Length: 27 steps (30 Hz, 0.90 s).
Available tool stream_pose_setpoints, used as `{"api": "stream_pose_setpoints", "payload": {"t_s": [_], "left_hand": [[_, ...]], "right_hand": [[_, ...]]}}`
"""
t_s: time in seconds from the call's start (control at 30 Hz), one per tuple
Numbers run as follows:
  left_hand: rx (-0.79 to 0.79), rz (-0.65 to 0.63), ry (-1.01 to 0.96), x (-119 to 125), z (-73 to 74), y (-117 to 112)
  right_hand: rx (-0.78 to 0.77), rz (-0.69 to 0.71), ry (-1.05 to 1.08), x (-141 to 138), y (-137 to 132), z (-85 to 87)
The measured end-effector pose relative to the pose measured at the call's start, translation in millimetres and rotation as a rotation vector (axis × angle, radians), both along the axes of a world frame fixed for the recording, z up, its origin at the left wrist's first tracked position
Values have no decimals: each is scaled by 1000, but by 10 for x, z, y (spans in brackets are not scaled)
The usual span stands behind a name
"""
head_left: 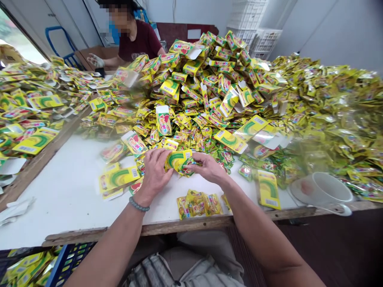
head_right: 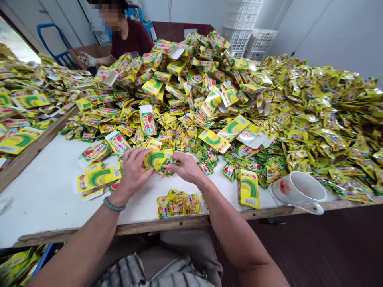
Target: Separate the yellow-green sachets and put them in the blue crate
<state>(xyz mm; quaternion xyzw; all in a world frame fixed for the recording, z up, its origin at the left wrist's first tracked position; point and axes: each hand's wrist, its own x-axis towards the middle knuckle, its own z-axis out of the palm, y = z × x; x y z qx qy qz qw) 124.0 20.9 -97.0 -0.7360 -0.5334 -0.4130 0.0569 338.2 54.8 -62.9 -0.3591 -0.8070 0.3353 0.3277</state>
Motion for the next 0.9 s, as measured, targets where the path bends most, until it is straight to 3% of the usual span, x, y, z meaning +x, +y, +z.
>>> {"api": "stream_pose_setpoints", "payload": {"t_s": [0.1,0.2,0.27,0.33,0.43,0.5,0.57,0.73,0.8,0.9], "left_hand": [[-9,72,-320,20,38,-1],[-278,-11,-846,76,89,-2],[-505,-175,-1136,120,113,-4],[-596,-310,-1275,150,120,-3],[-584,-376,-1305,149,106,9],[-608,-373,-1307,129,96,17],[-646,-367,-1256,110,90,17],[-703,-397,-911,111,49,-13],[-701,-396,-836,114,14,-16],[-671,-356,-771,106,-27,-6]], "right_hand": [[186,-139,78,-23,-7,-25],[375,-227,79,-49,-33,-66],[428,-121,2,-101,-81,-105],[430,54,-78,-182,-150,-143],[378,243,-108,-295,-247,-164],[305,266,-67,-317,-272,-132],[227,145,5,-283,-252,-65],[169,-407,266,-82,-84,73],[154,-458,288,-29,-28,71],[88,-384,196,0,8,44]]}}
